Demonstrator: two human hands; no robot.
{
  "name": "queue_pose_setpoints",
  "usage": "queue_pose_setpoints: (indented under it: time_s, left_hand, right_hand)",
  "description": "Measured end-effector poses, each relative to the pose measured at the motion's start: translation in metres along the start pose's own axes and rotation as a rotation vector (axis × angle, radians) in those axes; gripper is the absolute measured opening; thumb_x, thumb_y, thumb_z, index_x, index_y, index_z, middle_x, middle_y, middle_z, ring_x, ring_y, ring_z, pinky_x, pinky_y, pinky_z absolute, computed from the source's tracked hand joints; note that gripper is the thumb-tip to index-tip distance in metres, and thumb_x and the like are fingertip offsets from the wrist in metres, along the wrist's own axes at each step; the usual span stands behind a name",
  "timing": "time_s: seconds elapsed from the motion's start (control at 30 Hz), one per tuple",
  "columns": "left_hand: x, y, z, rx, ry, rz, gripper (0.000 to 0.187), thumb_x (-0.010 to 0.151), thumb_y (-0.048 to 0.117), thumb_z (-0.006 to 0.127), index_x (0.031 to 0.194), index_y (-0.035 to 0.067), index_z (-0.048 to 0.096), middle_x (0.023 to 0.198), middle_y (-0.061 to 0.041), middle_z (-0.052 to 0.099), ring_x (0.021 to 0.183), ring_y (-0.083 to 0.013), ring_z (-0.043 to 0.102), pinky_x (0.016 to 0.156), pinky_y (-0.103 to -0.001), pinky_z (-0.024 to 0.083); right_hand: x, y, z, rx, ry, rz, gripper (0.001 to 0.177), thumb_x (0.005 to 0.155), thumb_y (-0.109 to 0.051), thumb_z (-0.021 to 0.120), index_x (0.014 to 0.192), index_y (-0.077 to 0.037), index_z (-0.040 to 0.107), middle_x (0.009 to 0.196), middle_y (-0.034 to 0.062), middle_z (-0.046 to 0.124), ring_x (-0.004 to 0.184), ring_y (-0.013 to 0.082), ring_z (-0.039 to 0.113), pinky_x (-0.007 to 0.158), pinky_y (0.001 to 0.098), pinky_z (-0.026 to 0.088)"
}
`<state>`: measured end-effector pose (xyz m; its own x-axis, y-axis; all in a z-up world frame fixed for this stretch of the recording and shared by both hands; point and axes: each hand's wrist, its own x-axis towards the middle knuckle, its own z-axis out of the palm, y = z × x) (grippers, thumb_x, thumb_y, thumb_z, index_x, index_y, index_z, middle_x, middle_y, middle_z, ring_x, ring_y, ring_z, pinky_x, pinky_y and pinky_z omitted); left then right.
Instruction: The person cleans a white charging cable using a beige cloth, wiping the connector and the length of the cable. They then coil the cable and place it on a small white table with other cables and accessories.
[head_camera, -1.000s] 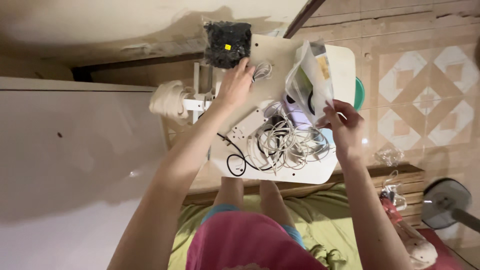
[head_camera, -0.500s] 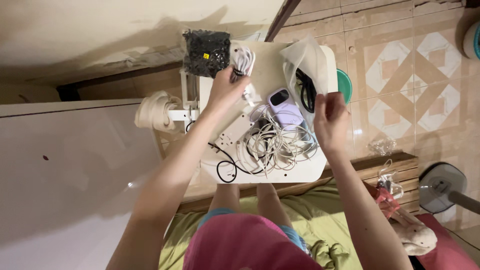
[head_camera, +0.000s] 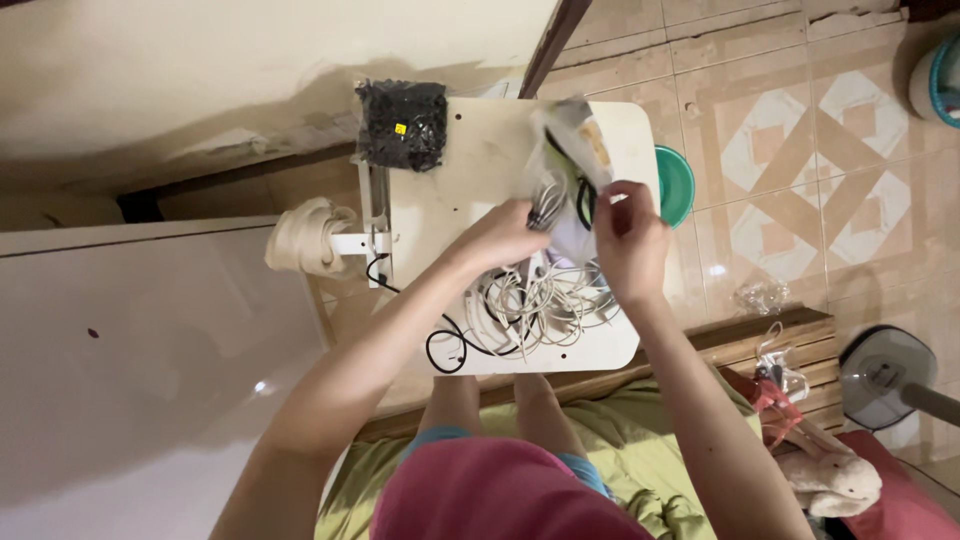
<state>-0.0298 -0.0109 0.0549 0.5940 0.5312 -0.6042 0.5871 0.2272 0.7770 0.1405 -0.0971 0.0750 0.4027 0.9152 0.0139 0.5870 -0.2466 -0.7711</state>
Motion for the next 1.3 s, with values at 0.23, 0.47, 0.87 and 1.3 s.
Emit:
queue_pose_setpoints:
  time_s: [0.23, 0.47, 0.87, 1.3]
  left_hand:
    - [0.046, -0.030, 0.008, -0.223, -0.110, -0.206, 0.017, 0.082, 0.008, 0.070, 0.096, -0.001, 0.072, 0.074, -0.011, 0.075, 0.063, -0.0215, 0.073, 0.056, -0.032, 0.058]
    - [0.105, -0.069, 0.029, -0.633, 0.346, -0.049, 0.029, 0.083, 0.009, 0.063, 0.109, 0.001, 0.072, 0.089, -0.011, 0.075, 0.072, -0.0206, 0.068, 0.057, -0.034, 0.050]
    - [0.158, -0.078, 0.063, -0.638, 0.509, 0.070, 0.029, 0.089, 0.013, 0.060, 0.112, -0.001, 0.071, 0.098, -0.010, 0.073, 0.084, -0.0195, 0.067, 0.068, -0.035, 0.053]
    - [0.084, -0.087, 0.064, -0.878, 0.435, -0.135, 0.037, 0.092, 0.015, 0.054, 0.122, -0.002, 0.067, 0.113, -0.011, 0.072, 0.101, -0.0208, 0.068, 0.083, -0.035, 0.056]
  right_hand:
    - [-0.027, -0.007, 0.019, -0.068, -0.099, -0.240, 0.016, 0.094, -0.002, 0.069, 0.109, -0.005, 0.065, 0.090, 0.0146, 0.073, 0.068, 0.0249, 0.072, 0.061, 0.0370, 0.057]
    - [-0.040, -0.018, 0.025, 0.006, -0.190, -0.095, 0.019, 0.095, -0.006, 0.068, 0.114, -0.004, 0.066, 0.093, 0.0158, 0.073, 0.071, 0.0303, 0.073, 0.064, 0.0407, 0.058]
    - [-0.038, -0.018, 0.021, 0.085, -0.207, -0.246, 0.015, 0.096, -0.003, 0.066, 0.111, -0.004, 0.067, 0.101, 0.0177, 0.073, 0.084, 0.0358, 0.072, 0.073, 0.0403, 0.058]
    - [-0.030, -0.024, 0.035, 0.062, -0.046, -0.032, 0.014, 0.096, -0.007, 0.068, 0.110, -0.004, 0.066, 0.086, 0.0168, 0.072, 0.066, 0.0295, 0.071, 0.062, 0.0382, 0.055]
